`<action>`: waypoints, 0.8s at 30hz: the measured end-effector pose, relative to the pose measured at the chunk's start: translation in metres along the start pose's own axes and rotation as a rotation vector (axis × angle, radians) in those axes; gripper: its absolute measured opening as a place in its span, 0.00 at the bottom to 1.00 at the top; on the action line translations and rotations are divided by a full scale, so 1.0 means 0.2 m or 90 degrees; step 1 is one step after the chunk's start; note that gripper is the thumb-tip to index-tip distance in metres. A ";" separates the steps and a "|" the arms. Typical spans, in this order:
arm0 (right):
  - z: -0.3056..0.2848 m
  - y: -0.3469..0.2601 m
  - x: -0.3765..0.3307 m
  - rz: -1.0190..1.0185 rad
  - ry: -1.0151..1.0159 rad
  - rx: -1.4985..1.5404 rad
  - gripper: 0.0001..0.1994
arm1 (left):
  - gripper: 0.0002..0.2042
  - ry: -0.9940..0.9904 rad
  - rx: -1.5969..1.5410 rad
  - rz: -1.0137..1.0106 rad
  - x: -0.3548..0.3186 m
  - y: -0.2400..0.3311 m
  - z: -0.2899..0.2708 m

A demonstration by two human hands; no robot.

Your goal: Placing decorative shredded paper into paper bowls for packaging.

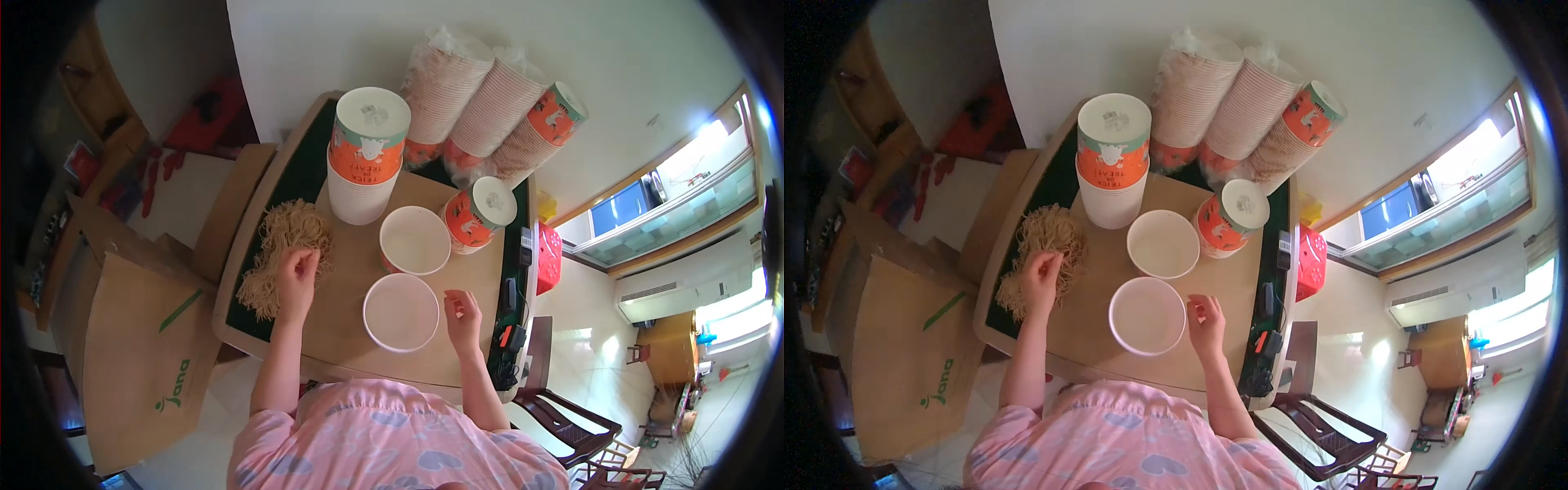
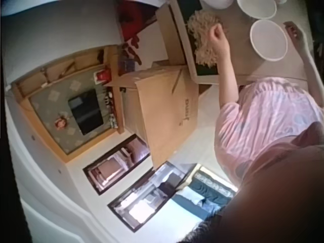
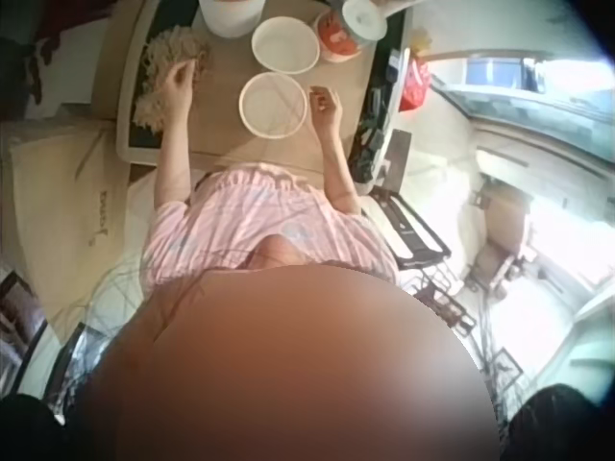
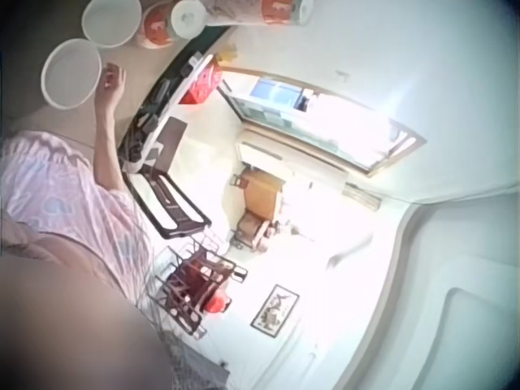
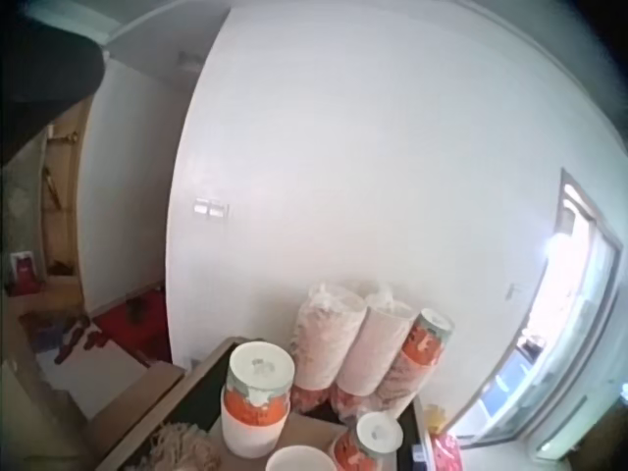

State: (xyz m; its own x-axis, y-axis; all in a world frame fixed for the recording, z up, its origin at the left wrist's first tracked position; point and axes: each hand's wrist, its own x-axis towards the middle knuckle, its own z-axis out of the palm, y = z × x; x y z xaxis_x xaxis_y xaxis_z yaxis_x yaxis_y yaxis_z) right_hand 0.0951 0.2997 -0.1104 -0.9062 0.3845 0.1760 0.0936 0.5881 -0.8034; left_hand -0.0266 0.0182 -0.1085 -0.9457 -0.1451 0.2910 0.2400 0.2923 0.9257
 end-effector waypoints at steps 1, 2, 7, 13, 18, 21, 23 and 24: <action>0.00 -0.04 -0.02 0.002 -0.003 -0.001 0.07 | 0.04 -0.048 -0.081 -0.015 -0.07 0.09 0.00; 0.02 -0.09 -0.04 0.071 -0.080 0.147 0.08 | 0.03 -0.097 -0.161 -0.031 -0.15 0.19 -0.01; 0.17 -0.29 -0.20 0.270 -0.410 0.517 0.14 | 0.05 -0.471 -0.052 0.001 -0.46 0.39 0.06; 0.20 -0.24 -0.28 0.321 -0.306 0.562 0.11 | 0.06 -0.494 0.017 -0.104 -0.58 0.29 -0.01; 0.10 -0.18 -0.26 0.317 -0.209 0.540 0.10 | 0.06 -0.562 0.087 -0.091 -0.70 0.06 -0.11; 0.05 -0.21 -0.25 0.380 -0.173 0.720 0.09 | 0.07 -0.547 0.096 -0.088 -0.71 0.01 -0.15; 0.00 -0.29 -0.24 0.412 -0.169 0.851 0.09 | 0.08 -0.583 0.162 -0.179 -0.69 0.02 -0.17; 0.00 -0.27 -0.24 0.412 -0.167 0.851 0.09 | 0.08 -0.584 0.161 -0.178 -0.69 0.00 -0.17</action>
State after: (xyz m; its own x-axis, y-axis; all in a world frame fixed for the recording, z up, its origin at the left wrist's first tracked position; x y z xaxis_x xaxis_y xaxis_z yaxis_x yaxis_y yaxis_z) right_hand 0.1336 0.2490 -0.0756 -0.9164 0.0967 -0.3884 0.1913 -0.7465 -0.6372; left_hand 0.1124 0.0058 -0.1397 -0.7902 0.5170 -0.3291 0.0293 0.5683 0.8223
